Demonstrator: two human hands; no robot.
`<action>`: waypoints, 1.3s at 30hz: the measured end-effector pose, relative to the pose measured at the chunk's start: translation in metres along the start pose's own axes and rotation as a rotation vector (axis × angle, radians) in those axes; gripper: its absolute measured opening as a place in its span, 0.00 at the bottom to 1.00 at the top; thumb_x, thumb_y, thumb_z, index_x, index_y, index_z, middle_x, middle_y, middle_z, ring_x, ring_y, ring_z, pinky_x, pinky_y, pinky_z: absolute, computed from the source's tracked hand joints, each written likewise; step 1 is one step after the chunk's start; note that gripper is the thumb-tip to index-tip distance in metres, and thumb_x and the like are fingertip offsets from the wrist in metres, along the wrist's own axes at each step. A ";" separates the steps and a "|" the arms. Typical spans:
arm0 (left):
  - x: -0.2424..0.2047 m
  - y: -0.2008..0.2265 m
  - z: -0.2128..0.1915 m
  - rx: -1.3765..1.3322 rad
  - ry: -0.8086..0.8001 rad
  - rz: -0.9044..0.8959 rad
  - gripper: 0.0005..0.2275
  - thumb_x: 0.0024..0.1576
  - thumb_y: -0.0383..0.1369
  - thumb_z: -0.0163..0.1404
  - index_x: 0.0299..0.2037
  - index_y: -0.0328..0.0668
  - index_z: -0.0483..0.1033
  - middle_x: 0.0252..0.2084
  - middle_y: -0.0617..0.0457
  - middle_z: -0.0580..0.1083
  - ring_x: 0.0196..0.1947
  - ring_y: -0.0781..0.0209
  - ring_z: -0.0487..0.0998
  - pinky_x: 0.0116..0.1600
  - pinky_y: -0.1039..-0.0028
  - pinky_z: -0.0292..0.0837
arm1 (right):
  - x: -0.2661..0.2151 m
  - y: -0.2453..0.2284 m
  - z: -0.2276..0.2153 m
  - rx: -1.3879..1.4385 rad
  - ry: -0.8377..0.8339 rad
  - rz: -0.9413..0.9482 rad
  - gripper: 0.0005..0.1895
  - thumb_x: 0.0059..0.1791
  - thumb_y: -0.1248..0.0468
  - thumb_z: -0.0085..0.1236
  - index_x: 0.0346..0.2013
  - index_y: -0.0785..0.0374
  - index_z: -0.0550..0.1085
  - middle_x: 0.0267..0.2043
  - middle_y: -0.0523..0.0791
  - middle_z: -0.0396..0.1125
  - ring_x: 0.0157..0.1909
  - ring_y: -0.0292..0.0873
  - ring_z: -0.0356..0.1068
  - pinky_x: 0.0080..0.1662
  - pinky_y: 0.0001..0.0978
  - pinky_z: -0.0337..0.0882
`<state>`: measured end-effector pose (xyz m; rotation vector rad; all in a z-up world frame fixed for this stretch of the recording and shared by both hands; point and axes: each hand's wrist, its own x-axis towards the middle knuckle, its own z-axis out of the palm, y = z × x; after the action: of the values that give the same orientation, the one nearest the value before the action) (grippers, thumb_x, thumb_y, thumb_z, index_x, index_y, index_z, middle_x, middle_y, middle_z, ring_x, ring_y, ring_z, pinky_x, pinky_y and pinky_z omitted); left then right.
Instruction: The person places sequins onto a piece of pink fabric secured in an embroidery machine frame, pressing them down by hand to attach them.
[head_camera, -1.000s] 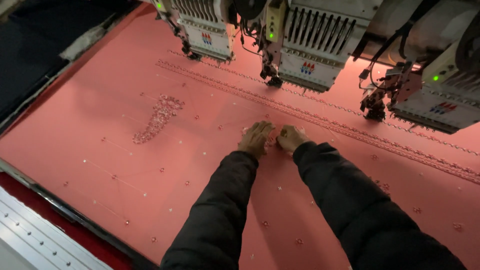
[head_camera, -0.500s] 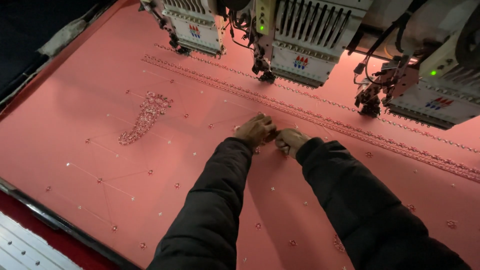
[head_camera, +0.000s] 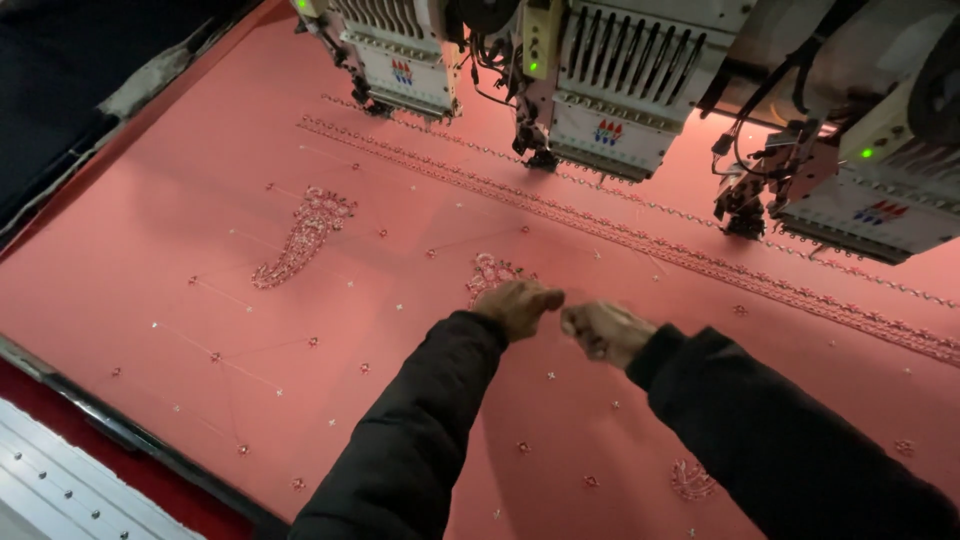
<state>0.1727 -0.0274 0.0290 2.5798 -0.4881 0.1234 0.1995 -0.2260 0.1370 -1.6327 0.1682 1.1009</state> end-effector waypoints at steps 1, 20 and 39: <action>-0.002 -0.002 -0.002 0.002 0.001 0.000 0.13 0.54 0.27 0.43 0.45 0.57 0.74 0.37 0.51 0.78 0.41 0.46 0.80 0.49 0.58 0.78 | 0.009 0.003 -0.010 -0.001 -0.001 -0.002 0.09 0.45 0.72 0.38 0.25 0.61 0.68 0.24 0.37 0.50 0.23 0.29 0.47 0.24 0.23 0.50; 0.047 -0.068 0.015 0.229 0.262 -0.250 0.35 0.45 0.42 0.68 0.59 0.41 0.61 0.52 0.45 0.58 0.46 0.45 0.66 0.54 0.62 0.66 | 0.179 -0.045 -0.028 -1.408 0.340 -0.566 0.19 0.45 0.43 0.53 0.43 0.48 0.78 0.58 0.54 0.62 0.65 0.63 0.61 0.66 0.57 0.61; 0.046 -0.084 0.014 0.020 0.274 -0.474 0.29 0.52 0.38 0.64 0.62 0.53 0.64 0.56 0.50 0.58 0.54 0.45 0.65 0.62 0.62 0.66 | 0.230 -0.043 -0.037 -1.483 0.188 -0.649 0.33 0.46 0.29 0.52 0.43 0.54 0.76 0.51 0.56 0.62 0.58 0.67 0.69 0.59 0.57 0.69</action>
<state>0.2461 0.0183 -0.0137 2.5665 0.2264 0.3087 0.3749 -0.1448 -0.0006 -2.7331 -1.2581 0.4530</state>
